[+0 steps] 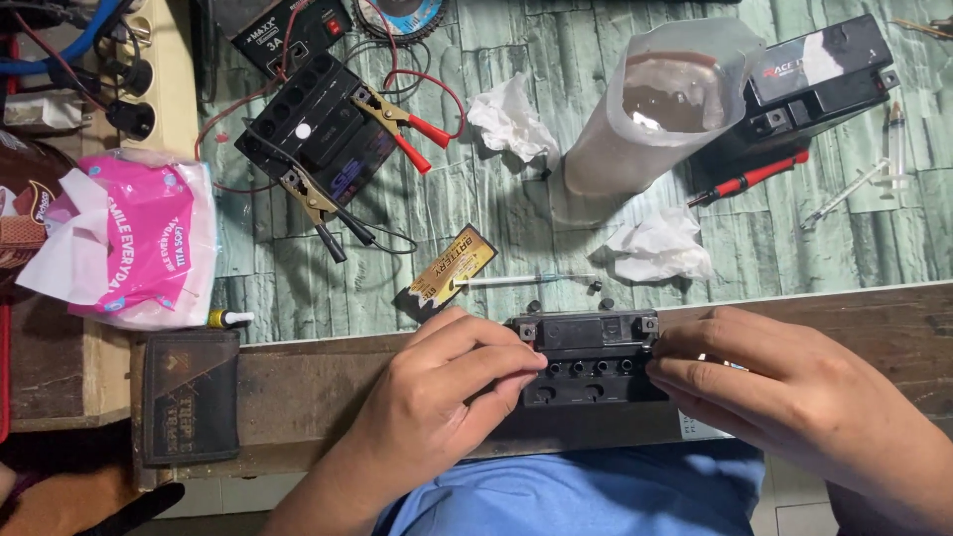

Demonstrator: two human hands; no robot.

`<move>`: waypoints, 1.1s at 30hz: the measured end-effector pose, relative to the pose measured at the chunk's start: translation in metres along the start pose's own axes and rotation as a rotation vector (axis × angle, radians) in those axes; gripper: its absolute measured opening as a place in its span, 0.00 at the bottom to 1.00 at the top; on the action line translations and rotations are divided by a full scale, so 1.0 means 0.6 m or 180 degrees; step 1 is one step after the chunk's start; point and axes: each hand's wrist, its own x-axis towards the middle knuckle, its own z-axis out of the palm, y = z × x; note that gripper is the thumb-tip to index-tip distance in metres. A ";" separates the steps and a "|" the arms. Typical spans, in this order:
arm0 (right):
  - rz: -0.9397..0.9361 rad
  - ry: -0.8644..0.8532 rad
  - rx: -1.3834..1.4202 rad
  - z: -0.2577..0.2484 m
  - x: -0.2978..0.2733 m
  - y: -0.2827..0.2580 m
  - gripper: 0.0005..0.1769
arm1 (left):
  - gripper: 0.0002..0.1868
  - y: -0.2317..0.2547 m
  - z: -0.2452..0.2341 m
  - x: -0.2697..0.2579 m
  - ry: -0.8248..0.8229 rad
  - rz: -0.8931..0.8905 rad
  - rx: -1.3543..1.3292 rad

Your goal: Filling the individual cells of a lead-acid battery with liquid using a syringe and then replacing the caps.

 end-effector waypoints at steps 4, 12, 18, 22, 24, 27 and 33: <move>0.0011 0.0010 -0.0173 0.003 -0.007 -0.002 0.14 | 0.09 0.004 -0.002 -0.004 0.0073 0.0181 0.0326; 0.0015 0.0062 -0.0205 0.011 -0.027 0.005 0.15 | 0.09 0.008 -0.005 -0.011 0.0148 0.0414 0.0996; 0.0009 0.0114 -0.0076 0.012 -0.029 0.004 0.14 | 0.09 0.011 -0.006 -0.008 0.0084 0.0290 0.0825; -0.0016 0.0108 -0.0105 0.015 -0.029 0.005 0.14 | 0.08 0.012 -0.003 -0.009 -0.0060 0.0110 0.0741; 0.0018 0.0049 -0.0197 0.014 -0.032 0.003 0.14 | 0.06 0.016 -0.003 -0.006 -0.0120 0.0047 0.0775; 0.0035 -0.0010 -0.0268 0.011 -0.026 -0.003 0.13 | 0.05 0.018 0.000 -0.006 -0.0168 -0.0053 0.0851; -0.0024 0.0378 -0.0145 0.025 -0.022 0.000 0.10 | 0.06 0.018 0.006 -0.004 0.0064 -0.0122 0.0847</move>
